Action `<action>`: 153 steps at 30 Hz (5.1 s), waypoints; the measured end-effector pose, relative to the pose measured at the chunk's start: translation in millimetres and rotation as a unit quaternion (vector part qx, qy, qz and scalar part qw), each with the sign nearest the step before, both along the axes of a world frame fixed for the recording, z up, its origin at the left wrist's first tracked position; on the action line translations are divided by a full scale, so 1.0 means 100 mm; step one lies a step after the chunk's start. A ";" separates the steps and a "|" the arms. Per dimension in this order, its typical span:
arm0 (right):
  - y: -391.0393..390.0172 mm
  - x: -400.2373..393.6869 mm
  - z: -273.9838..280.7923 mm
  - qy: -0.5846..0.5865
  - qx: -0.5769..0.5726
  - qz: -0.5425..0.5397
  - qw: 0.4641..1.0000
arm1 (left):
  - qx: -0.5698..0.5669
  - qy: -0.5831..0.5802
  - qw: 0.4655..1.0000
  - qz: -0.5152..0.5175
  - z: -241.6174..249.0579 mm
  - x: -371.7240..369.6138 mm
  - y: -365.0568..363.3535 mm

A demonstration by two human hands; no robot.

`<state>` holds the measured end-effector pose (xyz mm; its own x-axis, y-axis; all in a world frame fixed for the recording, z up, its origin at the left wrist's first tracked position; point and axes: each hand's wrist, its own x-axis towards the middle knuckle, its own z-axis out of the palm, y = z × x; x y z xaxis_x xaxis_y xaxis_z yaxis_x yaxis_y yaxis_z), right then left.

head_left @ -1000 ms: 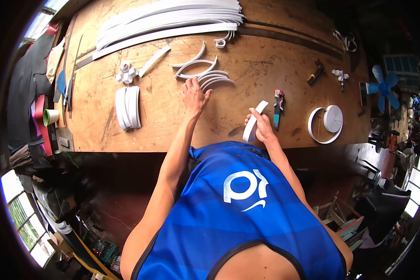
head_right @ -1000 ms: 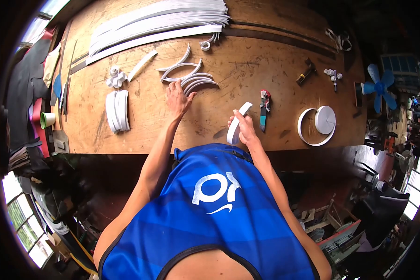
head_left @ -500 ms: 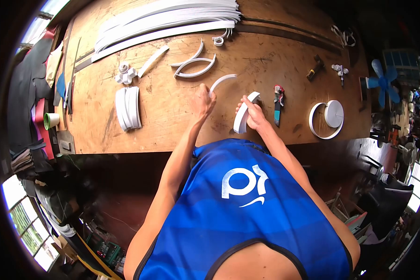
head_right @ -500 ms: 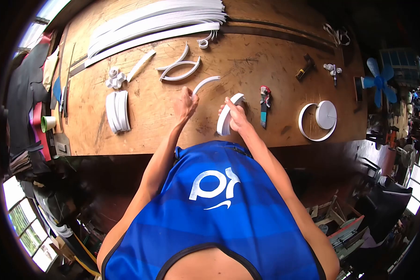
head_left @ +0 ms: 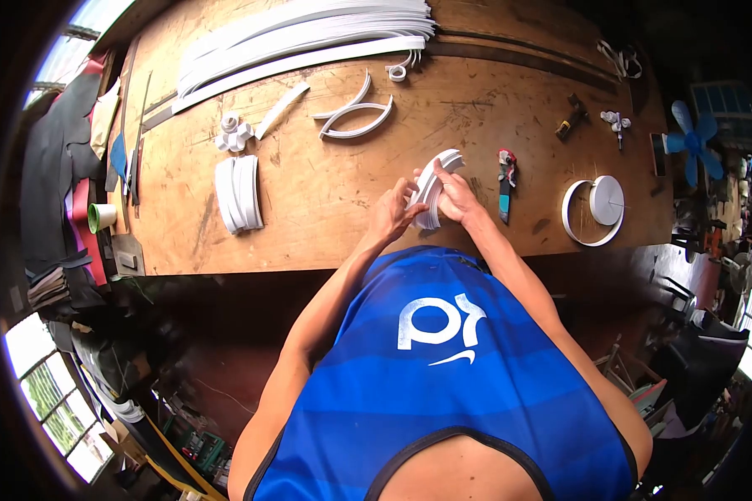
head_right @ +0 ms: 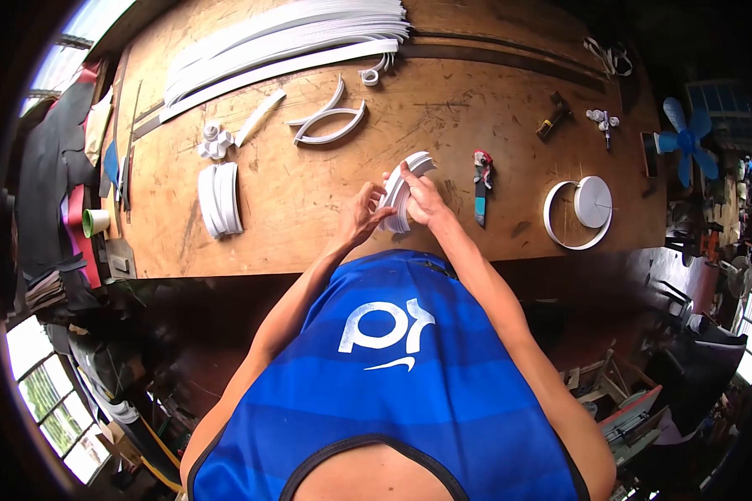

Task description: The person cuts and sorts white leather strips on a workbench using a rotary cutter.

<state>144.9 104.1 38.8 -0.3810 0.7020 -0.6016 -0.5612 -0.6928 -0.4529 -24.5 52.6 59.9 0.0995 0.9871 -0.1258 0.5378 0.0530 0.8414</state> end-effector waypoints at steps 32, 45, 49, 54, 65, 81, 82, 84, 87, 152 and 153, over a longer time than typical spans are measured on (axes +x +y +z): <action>-0.14 0.27 0.11 -0.055 -0.017 -0.009 0.998 | 0.151 0.199 0.968 0.001 -0.71 -1.20 1.45; -0.25 0.31 0.06 -0.067 -0.026 0.003 0.997 | 0.209 0.305 0.928 0.037 -0.58 -1.11 1.44; -0.25 0.33 0.06 -0.070 -0.021 -0.008 0.997 | 0.173 0.354 0.912 0.113 -0.36 -1.04 1.32; -0.21 0.32 0.07 -0.075 -0.018 -0.011 0.997 | 0.089 0.351 0.913 0.186 -0.65 -1.10 1.26; 0.08 -0.12 -0.04 -0.026 -0.040 -0.022 0.999 | 0.046 0.116 0.981 0.147 -0.09 -0.32 0.41; 0.04 0.03 0.02 -0.016 0.005 -0.005 1.000 | -0.090 -0.076 0.991 -0.066 0.19 -0.15 0.13; 0.04 0.06 -0.02 -0.018 0.002 -0.016 1.000 | -0.089 -0.076 0.991 -0.063 0.12 -0.16 0.16; 0.03 0.13 -0.07 -0.025 0.009 -0.014 1.000 | -0.083 -0.138 0.975 -0.153 0.07 -0.20 0.35; 0.01 0.18 0.02 -0.025 0.018 -0.018 0.999 | -0.002 -0.008 1.000 -0.020 -0.12 -0.44 0.86; 0.00 -0.10 0.30 0.064 0.120 0.146 0.980 | -0.254 -0.315 0.895 -0.186 0.13 -0.26 0.14; 0.01 -0.10 0.31 0.065 0.120 0.147 0.980 | -0.240 -0.357 0.886 -0.173 0.17 -0.23 0.15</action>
